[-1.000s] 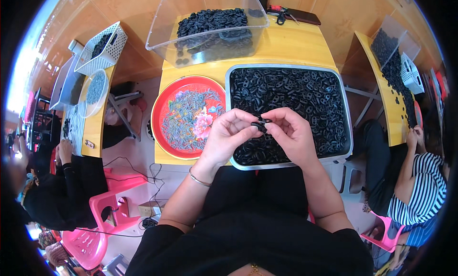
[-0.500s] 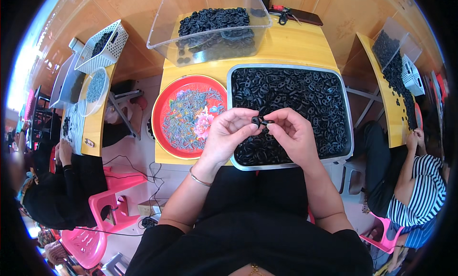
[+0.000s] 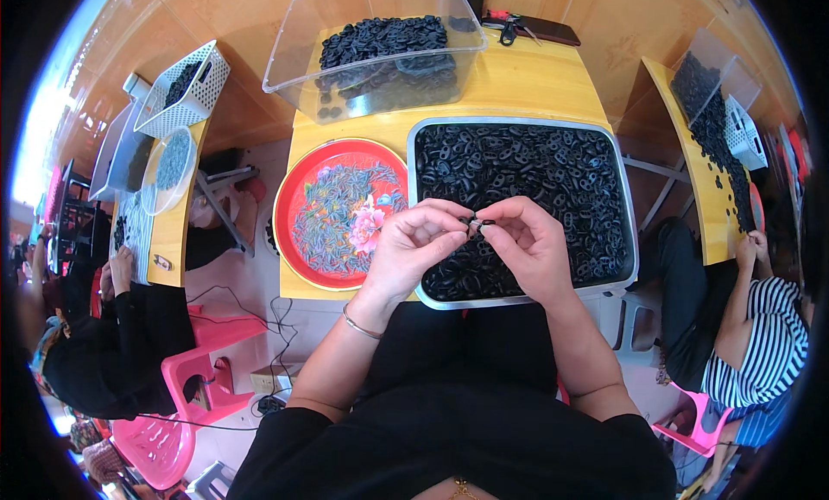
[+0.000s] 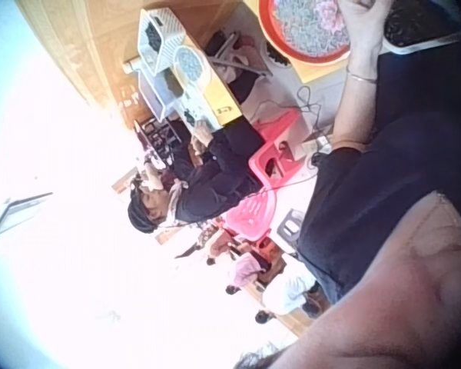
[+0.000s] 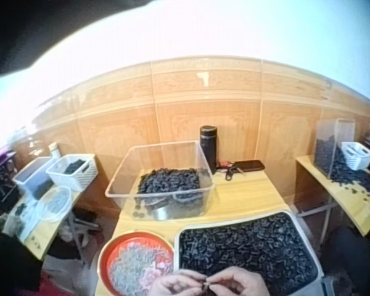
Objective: The person sits at a yellow table and repeatedly picks small black plastic components from a rectangular tray. They insert a small metal pin from a red plate into each component by hand. The assembled units are then placed into a clear plastic container on the table.
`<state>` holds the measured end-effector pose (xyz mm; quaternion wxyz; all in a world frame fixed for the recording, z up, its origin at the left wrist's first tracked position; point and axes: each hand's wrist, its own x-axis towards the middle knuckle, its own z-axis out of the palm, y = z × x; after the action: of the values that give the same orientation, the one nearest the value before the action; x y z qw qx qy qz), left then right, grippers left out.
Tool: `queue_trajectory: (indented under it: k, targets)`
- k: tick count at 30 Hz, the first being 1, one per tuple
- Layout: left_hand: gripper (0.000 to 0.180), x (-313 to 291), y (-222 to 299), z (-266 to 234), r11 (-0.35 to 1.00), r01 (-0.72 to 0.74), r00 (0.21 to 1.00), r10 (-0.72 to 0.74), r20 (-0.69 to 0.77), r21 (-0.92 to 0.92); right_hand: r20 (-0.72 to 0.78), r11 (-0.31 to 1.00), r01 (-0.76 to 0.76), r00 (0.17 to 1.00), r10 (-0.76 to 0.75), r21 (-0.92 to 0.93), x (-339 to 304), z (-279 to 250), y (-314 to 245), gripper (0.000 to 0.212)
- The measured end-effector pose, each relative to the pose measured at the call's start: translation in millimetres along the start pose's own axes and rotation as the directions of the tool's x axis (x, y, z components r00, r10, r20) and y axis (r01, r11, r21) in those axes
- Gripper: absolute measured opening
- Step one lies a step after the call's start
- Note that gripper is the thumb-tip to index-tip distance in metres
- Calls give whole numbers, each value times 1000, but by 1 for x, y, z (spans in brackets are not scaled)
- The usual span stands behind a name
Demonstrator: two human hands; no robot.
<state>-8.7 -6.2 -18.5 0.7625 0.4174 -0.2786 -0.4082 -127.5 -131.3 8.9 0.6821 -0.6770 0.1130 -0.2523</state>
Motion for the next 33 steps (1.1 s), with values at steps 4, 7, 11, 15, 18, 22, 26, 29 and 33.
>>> queue_trajectory:
  k: [4,7,11,15,18,22,26,29,33]
  targets:
    - [24,1,1,4,996,46,995,-52,-80,-74,-15,1000,0,1000,0,-20,1,-1,0,15]
    - [28,1,4,3,997,30,994,-38,-101,-73,-21,996,-28,999,27,-86,1,-1,1,15]
    - [25,0,3,0,999,41,995,-41,-88,1,-19,992,-41,999,39,-116,1,-1,2,15]
    - [24,-1,3,1,1000,14,997,-13,-71,16,-13,987,-31,999,29,-157,1,-1,2,15]
    - [25,-1,2,0,1000,4,999,-3,-44,12,-11,986,-34,999,32,-161,1,-1,2,14]
    - [25,-2,3,1,999,6,998,-4,-56,32,-14,992,-49,999,48,-119,1,-1,3,14]
    - [25,-2,4,4,997,0,998,5,-60,74,-14,991,-104,995,103,-87,0,0,-3,14]
    - [24,-2,4,2,997,-10,998,14,-56,82,-17,991,-117,993,116,-72,0,-1,-3,15]
    - [22,-1,2,-1,998,-24,998,27,-49,56,-15,990,-110,994,109,-91,0,-3,2,15]
